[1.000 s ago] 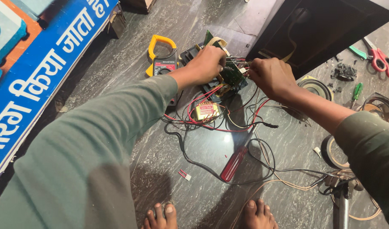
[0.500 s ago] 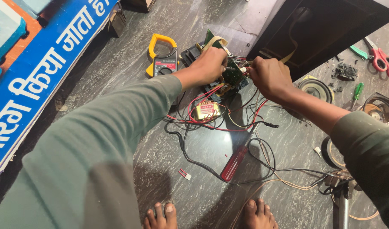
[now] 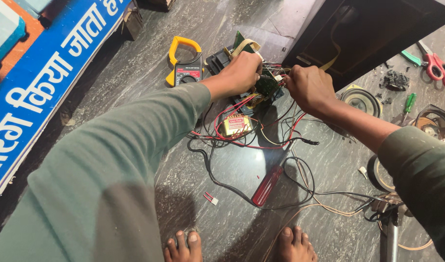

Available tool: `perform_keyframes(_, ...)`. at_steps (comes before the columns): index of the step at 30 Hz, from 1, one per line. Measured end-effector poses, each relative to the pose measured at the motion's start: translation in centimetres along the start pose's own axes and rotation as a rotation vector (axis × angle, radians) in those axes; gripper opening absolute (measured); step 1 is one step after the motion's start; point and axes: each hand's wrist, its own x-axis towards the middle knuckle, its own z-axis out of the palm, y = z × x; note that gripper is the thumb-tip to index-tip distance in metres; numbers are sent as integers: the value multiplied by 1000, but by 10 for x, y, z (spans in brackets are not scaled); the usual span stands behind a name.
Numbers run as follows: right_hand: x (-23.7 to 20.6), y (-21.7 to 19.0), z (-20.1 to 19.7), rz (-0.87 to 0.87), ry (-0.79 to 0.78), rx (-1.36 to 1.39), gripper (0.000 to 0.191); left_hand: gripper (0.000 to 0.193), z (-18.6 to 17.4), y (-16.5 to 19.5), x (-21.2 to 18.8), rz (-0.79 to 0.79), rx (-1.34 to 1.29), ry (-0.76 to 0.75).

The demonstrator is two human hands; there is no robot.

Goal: The person connects a power cord to a socket and then uses a multimeter to test a circuit board. They manipulate wires and probes to check electrical connections on the board.

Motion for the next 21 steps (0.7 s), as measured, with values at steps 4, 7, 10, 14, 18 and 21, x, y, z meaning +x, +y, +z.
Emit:
perform_keyframes(4, 1, -2, -1, 8, -6, -15, 34, 9, 1, -1, 1, -3, -7, -4)
perform_keyframes(7, 1, -4, -4, 4, -13, -45, 34, 9, 1, -1, 2, 8, 8, 4)
perform_keyframes(10, 0, -5, -8, -42, -22, -87, 31, 11, 1, -1, 2, -16, 3, -7)
perform_keyframes(14, -2, -9, -10, -92, -47, -148, 30, 10, 1, -2, 2, -17, -1, -20)
perform_keyframes(18, -1, -12, -12, -120, -41, -137, 29, 11, -1, -4, 2, 3, -5, -35)
perform_keyframes(21, -1, -13, -17, -187, -27, -151, 25, 10, 0, -4, 2, 15, 21, -18)
